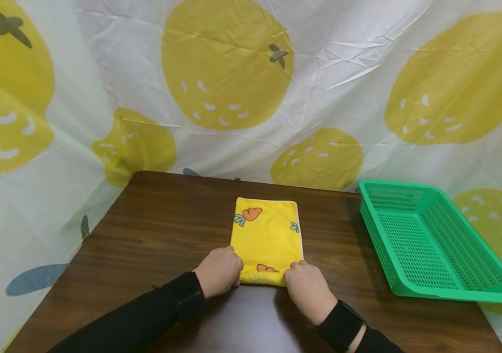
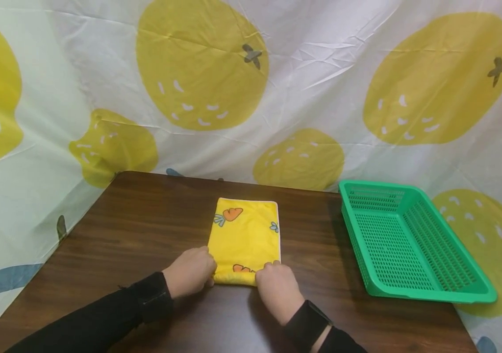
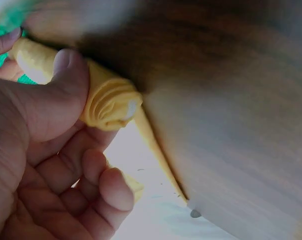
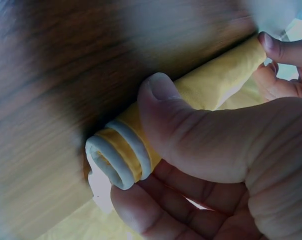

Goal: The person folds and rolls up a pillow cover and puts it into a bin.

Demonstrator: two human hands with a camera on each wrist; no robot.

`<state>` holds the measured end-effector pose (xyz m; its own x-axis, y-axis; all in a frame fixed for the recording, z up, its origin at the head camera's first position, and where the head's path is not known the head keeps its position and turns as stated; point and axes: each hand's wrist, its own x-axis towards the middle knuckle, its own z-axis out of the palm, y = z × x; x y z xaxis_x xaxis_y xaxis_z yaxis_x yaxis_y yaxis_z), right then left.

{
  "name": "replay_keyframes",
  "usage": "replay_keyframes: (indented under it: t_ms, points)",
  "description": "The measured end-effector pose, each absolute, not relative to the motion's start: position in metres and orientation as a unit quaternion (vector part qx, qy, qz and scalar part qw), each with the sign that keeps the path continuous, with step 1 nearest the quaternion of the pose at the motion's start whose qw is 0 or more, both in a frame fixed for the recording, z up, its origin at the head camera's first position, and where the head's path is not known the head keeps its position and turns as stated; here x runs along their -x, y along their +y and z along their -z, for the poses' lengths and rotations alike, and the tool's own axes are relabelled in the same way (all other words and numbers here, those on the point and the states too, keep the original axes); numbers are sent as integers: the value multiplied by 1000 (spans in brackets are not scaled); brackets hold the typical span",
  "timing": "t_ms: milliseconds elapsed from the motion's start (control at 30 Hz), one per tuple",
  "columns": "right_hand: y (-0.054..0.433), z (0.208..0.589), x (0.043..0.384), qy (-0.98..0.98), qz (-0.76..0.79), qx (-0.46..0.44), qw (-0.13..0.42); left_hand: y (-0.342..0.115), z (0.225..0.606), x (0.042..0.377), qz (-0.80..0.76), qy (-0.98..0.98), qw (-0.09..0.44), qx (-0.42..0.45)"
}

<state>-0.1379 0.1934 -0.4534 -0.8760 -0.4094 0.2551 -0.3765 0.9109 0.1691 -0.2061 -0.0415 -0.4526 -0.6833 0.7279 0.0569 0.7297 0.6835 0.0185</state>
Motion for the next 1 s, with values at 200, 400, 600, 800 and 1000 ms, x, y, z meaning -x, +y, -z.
replay_keyframes:
  t_ms: [200,400,600,800,1000]
  points:
    - [190,452,137,-965,49,-217,142,-43,445,210,16,-922,-45,384]
    - [184,452,131,-963,47,-228,137,-44,441,214,5,-921,-92,378]
    - [178,449,125,-967,49,-225,111,-43,434,220,-24,-919,-140,368]
    - [180,443,127,-973,25,-221,67,-42,422,223,-4,-915,-197,351]
    - [190,437,143,-976,-21,-215,10,-42,420,226,16,-914,-216,342]
